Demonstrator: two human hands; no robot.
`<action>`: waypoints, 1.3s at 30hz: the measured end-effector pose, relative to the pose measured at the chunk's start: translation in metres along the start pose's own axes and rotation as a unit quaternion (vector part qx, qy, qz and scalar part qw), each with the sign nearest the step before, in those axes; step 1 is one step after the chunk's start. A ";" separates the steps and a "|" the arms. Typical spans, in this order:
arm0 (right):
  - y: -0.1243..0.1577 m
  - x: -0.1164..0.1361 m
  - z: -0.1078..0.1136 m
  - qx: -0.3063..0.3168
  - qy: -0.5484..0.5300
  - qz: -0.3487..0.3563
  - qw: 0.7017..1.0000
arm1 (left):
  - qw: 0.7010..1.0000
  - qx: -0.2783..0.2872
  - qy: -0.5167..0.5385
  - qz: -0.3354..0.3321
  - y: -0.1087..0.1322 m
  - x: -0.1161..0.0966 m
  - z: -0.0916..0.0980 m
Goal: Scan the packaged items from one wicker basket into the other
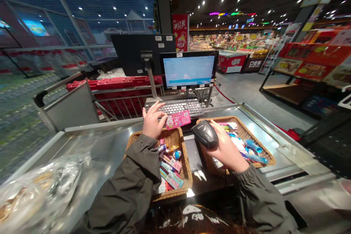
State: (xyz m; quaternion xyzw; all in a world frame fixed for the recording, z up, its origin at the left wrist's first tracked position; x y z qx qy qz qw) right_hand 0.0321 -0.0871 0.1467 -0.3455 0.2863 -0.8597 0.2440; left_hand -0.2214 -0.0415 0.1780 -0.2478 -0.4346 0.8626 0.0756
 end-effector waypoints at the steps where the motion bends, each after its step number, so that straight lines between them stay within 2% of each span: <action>1: -0.001 0.002 -0.002 0.002 -0.002 0.002 1.000 | 1.000 0.001 -0.003 0.003 0.001 0.004 0.002; 10: -0.006 0.015 -0.028 0.019 -0.018 0.012 1.000 | 0.999 0.029 -0.028 0.035 0.023 0.036 0.015; 19: -0.006 0.035 -0.054 0.040 -0.034 0.014 0.999 | 0.991 0.086 -0.057 0.080 0.062 0.076 0.007; 22: -0.007 0.040 -0.060 0.033 -0.040 0.015 0.999 | 0.988 0.101 -0.067 0.096 0.076 0.091 -0.002; 26: -0.005 0.046 -0.069 0.030 -0.049 0.033 0.998 | 0.980 0.132 -0.085 0.126 0.096 0.108 -0.024; 31: -0.001 0.049 -0.070 0.028 -0.043 0.030 0.998 | 0.966 0.164 -0.120 0.159 0.115 0.116 -0.055; 39: 0.003 0.049 -0.059 0.015 -0.026 0.008 1.000 | 0.973 0.178 -0.135 0.057 0.122 0.101 -0.074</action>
Point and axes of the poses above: each hand's wrist, its own y-axis away from the middle knuckle, its own z-axis out of the back of the hand, x = y × z, the point moved 8 cm from there along -y, towards the middle knuckle, and after that the axes turned 14 degrees about -x, right-handed, at the moved point
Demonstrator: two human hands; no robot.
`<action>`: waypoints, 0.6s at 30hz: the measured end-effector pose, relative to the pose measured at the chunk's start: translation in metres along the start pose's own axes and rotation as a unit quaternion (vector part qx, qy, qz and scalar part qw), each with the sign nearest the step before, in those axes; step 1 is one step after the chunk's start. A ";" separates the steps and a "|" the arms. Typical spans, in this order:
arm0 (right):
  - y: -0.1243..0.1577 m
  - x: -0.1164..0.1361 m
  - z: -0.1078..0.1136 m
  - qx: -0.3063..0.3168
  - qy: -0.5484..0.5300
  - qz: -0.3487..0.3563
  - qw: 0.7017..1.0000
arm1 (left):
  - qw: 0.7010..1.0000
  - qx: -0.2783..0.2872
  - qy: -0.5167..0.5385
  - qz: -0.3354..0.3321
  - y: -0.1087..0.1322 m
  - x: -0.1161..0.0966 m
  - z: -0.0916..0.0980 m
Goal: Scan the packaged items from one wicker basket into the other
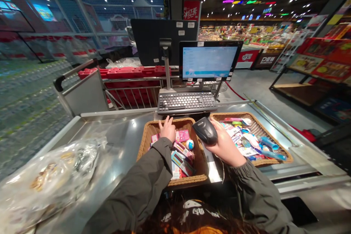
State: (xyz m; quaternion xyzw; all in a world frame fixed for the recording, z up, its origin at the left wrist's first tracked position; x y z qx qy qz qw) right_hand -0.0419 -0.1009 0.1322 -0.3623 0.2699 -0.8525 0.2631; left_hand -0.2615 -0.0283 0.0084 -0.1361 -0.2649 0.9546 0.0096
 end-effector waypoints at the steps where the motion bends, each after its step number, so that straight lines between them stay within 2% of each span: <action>1: 0.001 0.000 0.001 0.000 0.002 -0.002 1.000 | 1.000 0.003 0.003 -0.001 0.000 -0.001 0.001; 4: 0.002 -0.003 0.008 -0.008 0.008 -0.007 1.000 | 1.000 0.000 0.022 -0.004 -0.005 -0.011 0.011; 7: 0.003 -0.009 0.017 -0.020 0.017 -0.009 1.000 | 0.998 -0.014 0.048 -0.033 -0.014 -0.034 0.028; 10: 0.006 -0.023 0.034 -0.042 0.030 -0.022 0.998 | 0.994 -0.024 0.081 -0.072 -0.022 -0.066 0.043; 13: 0.010 -0.041 0.057 -0.066 0.060 -0.043 0.995 | 0.987 -0.024 0.109 -0.113 -0.028 -0.102 0.050; 18: 0.021 -0.064 0.102 -0.104 0.102 -0.067 0.987 | 0.971 0.019 0.145 -0.186 -0.026 -0.168 0.039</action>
Point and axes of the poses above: each hand's wrist, its own y-axis away from the middle knuckle, its own z-axis out of the back of the hand, x = y × z, the point moved 8 cm from there along -y, towards the middle knuckle, and after that the axes turned 14 degrees about -x, right-handed, at the moved point
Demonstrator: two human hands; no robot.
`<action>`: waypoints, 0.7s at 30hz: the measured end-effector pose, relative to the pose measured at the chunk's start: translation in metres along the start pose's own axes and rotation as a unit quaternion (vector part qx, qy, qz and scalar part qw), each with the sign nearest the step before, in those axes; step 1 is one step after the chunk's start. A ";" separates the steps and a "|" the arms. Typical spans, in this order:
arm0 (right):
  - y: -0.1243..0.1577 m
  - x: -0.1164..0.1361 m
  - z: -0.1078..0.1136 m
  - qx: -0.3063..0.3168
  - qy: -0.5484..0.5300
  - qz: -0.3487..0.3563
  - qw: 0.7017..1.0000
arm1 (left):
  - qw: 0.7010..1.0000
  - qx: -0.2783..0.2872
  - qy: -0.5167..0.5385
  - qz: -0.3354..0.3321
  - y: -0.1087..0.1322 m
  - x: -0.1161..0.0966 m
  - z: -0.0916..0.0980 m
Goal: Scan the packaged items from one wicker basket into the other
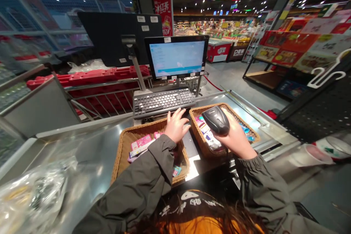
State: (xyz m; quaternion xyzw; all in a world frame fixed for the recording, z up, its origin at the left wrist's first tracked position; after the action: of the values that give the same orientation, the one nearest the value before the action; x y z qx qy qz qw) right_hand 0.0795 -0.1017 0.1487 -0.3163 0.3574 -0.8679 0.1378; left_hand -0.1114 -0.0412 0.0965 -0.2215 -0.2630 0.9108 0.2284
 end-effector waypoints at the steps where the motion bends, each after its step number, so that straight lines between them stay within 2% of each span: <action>1: 0.000 -0.006 0.009 -0.006 0.004 -0.007 1.000 | 1.000 0.012 0.008 -0.016 -0.003 -0.011 -0.008; 7: 0.001 -0.036 0.051 -0.043 0.018 -0.035 0.998 | 0.993 0.077 0.034 -0.086 -0.016 -0.063 -0.067; 12: 0.003 -0.062 0.069 -0.052 0.027 -0.053 0.997 | 0.982 0.136 0.023 -0.129 -0.021 -0.092 -0.118; 16: 0.001 -0.078 0.077 -0.057 0.022 -0.046 0.997 | 0.973 0.178 0.001 -0.150 -0.020 -0.108 -0.155; 21: -0.002 -0.096 0.078 -0.051 0.020 -0.062 0.997 | 0.971 0.199 -0.019 -0.129 -0.020 -0.110 -0.191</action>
State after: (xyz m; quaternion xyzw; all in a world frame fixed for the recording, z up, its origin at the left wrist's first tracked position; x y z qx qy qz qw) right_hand 0.2030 -0.0974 0.1493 -0.3267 0.3837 -0.8616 0.0604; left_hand 0.0825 -0.0128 -0.0070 -0.1189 -0.1072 0.9117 0.3783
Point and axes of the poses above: each hand's wrist, its own y-axis away from the middle knuckle, its own z-axis out of the back of the hand, x = y × z, the point moved 8 cm from there along -y, towards the middle knuckle, and after that the axes turned 14 degrees about -x, right-handed, at the moved point
